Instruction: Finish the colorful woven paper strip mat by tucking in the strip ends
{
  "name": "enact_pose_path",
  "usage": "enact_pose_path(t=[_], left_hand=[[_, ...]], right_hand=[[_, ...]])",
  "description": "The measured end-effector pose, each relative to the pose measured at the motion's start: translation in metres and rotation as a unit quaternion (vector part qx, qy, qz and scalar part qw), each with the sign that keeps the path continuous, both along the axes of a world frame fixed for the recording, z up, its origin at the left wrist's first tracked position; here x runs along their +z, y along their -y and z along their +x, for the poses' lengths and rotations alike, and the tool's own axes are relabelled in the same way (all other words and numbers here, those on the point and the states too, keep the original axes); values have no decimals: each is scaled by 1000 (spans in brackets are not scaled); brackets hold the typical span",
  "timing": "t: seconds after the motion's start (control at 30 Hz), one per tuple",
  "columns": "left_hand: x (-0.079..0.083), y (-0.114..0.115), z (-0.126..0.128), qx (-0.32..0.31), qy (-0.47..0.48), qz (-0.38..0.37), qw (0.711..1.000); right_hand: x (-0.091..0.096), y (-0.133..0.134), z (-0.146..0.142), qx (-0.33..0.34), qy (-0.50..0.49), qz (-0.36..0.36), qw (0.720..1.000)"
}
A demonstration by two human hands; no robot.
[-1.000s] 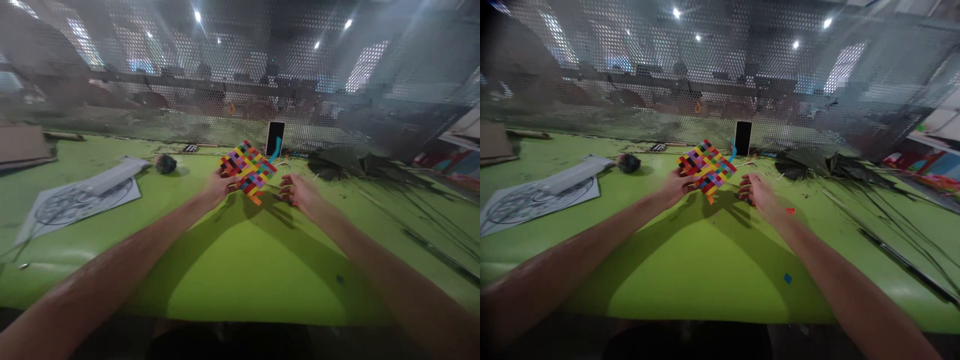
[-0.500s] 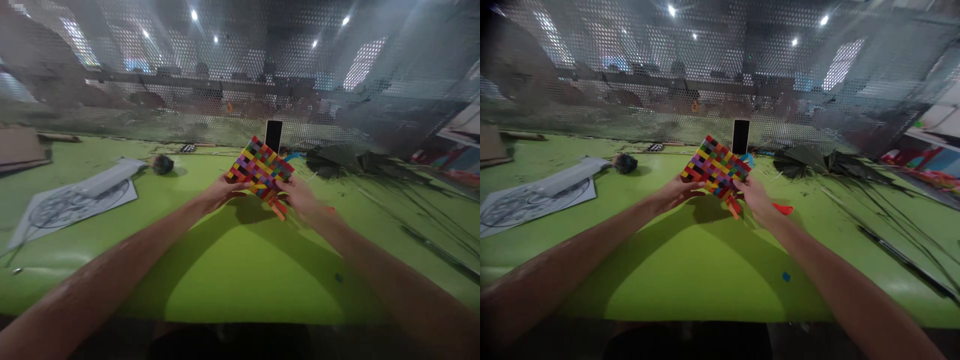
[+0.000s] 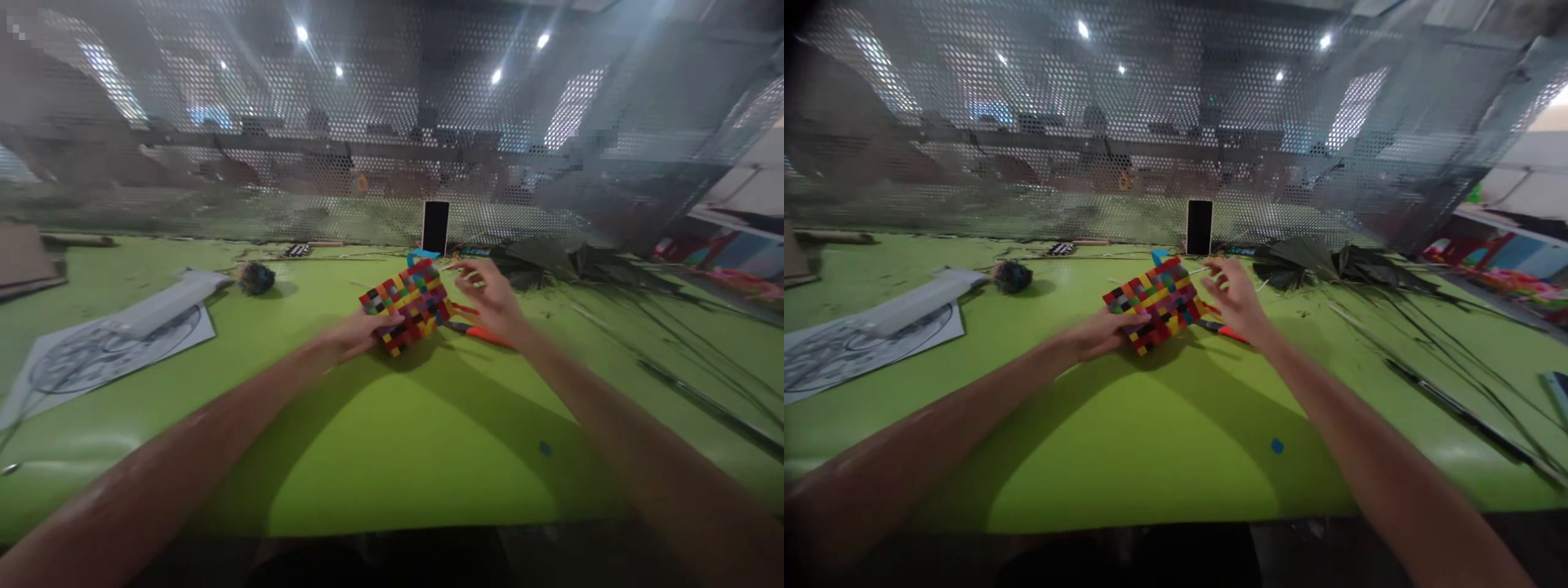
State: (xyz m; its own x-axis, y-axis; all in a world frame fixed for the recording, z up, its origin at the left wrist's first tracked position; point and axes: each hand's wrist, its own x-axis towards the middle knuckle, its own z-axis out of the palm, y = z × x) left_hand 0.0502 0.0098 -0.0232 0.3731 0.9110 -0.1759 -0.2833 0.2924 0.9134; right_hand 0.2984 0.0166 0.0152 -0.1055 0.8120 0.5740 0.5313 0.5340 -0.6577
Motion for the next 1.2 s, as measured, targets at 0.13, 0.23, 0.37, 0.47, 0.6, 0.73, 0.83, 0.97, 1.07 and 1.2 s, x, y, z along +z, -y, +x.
enact_pose_path(t=[0.13,0.23,0.37,0.47,0.6,0.73,0.83,0.97,1.07,1.2], left_hand=[[0,-9,3,86,60,-8,994],[1,-11,4,104,116,12,988],[2,-8,7,102,140,20,985],[2,-4,8,79,122,14,989],[-1,1,9,52,72,39,995],[-4,6,12,38,45,61,996],[5,6,1,8,3,107,994],[29,-7,-37,-202,-38,165,965],[37,-15,-55,-220,24,157,963],[24,-10,-38,-119,-1,94,988]], right_hand=[[2,-6,3,-128,-183,-40,974],[-2,1,-8,-81,-263,-188,943],[-9,19,-27,127,-257,-380,880],[-13,25,-33,181,-265,-407,856],[-23,19,-31,164,-278,-368,872],[-31,13,-30,137,-278,-348,885],[-29,12,-30,113,-282,-326,895],[-21,14,-28,80,-257,-309,912],[-16,16,-27,86,-207,-297,928],[-15,19,-27,73,-152,-273,947]])
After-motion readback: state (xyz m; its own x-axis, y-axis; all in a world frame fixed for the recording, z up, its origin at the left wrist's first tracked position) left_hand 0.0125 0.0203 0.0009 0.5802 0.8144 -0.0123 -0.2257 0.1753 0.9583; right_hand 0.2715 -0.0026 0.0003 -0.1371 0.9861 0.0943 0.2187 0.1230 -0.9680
